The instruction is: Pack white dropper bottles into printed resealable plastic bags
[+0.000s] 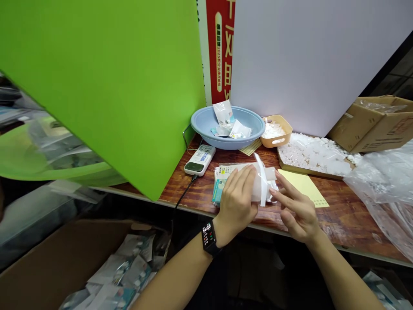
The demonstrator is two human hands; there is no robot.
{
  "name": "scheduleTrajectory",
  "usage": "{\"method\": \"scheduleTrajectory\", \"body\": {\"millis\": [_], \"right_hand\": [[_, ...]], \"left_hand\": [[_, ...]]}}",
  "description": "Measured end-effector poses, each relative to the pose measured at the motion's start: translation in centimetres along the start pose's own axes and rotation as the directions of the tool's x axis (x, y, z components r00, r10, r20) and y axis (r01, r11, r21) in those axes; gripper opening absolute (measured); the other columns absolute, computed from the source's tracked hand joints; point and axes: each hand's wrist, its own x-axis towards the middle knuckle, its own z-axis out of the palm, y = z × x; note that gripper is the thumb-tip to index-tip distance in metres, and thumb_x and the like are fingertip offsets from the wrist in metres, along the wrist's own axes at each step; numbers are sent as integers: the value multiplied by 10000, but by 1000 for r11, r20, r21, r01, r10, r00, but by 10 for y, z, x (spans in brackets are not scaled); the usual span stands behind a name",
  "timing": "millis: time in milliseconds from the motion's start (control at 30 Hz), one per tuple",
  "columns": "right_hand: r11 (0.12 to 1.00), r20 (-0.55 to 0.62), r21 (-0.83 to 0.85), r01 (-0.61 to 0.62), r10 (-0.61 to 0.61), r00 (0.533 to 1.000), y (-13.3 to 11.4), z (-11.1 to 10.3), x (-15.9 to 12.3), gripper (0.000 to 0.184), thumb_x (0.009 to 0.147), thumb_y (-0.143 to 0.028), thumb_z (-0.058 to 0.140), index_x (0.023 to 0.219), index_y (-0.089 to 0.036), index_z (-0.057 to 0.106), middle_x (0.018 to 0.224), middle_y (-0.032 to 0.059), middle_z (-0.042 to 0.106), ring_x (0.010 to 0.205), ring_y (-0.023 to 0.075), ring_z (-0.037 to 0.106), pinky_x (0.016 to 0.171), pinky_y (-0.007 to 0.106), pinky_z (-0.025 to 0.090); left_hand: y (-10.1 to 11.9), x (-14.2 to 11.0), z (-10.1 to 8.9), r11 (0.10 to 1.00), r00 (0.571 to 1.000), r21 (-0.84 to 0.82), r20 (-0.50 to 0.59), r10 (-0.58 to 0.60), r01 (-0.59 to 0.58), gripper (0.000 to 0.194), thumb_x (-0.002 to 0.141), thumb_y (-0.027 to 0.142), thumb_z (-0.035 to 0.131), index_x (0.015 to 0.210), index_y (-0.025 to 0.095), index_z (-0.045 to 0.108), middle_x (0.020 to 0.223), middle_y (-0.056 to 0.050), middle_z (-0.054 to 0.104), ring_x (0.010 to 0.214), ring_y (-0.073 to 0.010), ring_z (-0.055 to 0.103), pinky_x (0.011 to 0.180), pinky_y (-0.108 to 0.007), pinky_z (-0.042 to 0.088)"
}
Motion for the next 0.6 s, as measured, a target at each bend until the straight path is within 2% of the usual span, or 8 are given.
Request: {"method": "scheduleTrajectory", "body": {"millis": [133, 200, 300, 367, 467, 600], "right_hand": [[997, 102, -61, 43, -36, 994, 1, 1, -4, 560, 892, -224, 536, 1443, -261, 446, 1490, 126, 432, 1168, 299, 623, 837, 377, 578], [993, 136, -107, 57, -43, 990, 2, 1, -4, 548, 881, -202, 534, 1425, -236, 472, 1405, 145, 538, 1193, 305, 606, 885, 388, 563], [984, 139, -167, 62, -39, 990, 3, 0, -4, 448, 857, -171, 541, 1301, -215, 582, 1236, 150, 662, 1081, 289, 670, 837, 368, 572], [981, 151, -185, 59, -31, 988, 0, -2, -1, 310, 828, -147, 542, 1108, -200, 663, 1089, 137, 704, 962, 278, 698, 778, 364, 573], [981, 192, -188, 51, -14, 981, -6, -3, 2, 181, 771, -104, 508, 850, -197, 642, 899, 100, 685, 799, 249, 671, 702, 366, 553], [965, 201, -249, 77, -26, 979, -10, -3, 4, 159, 745, -92, 506, 819, -186, 611, 880, 104, 658, 729, 221, 637, 631, 336, 527]], "left_hand": [[2, 1, 3, 991, 992, 35, 0, 127, -127, 443, 821, 118, 455, 1235, -33, 499, 1220, -275, 628, 1231, -342, 558, 1041, -504, 461], [3, 2, 5, 981, 982, 42, -4, 191, -190, 394, 865, 129, 421, 1212, -28, 519, 1213, -260, 637, 1235, -329, 556, 1049, -497, 458], [6, 3, 8, 967, 969, 59, 3, 247, -246, 356, 907, 114, 374, 1191, -22, 540, 1205, -241, 649, 1237, -312, 558, 1057, -489, 454], [9, 3, 10, 957, 960, 71, 10, 280, -280, 334, 914, 96, 383, 1174, -24, 554, 1206, -238, 651, 1229, -313, 565, 1060, -481, 454], [13, 2, 12, 944, 949, 97, 17, 315, -315, 306, 920, 100, 407, 1144, -23, 576, 1212, -242, 648, 1215, -315, 577, 1052, -473, 463], [18, 1, 14, 923, 930, 116, 28, 367, -368, 293, 914, 97, 423, 1121, -27, 589, 1205, -257, 647, 1204, -315, 587, 1044, -471, 469]]}}
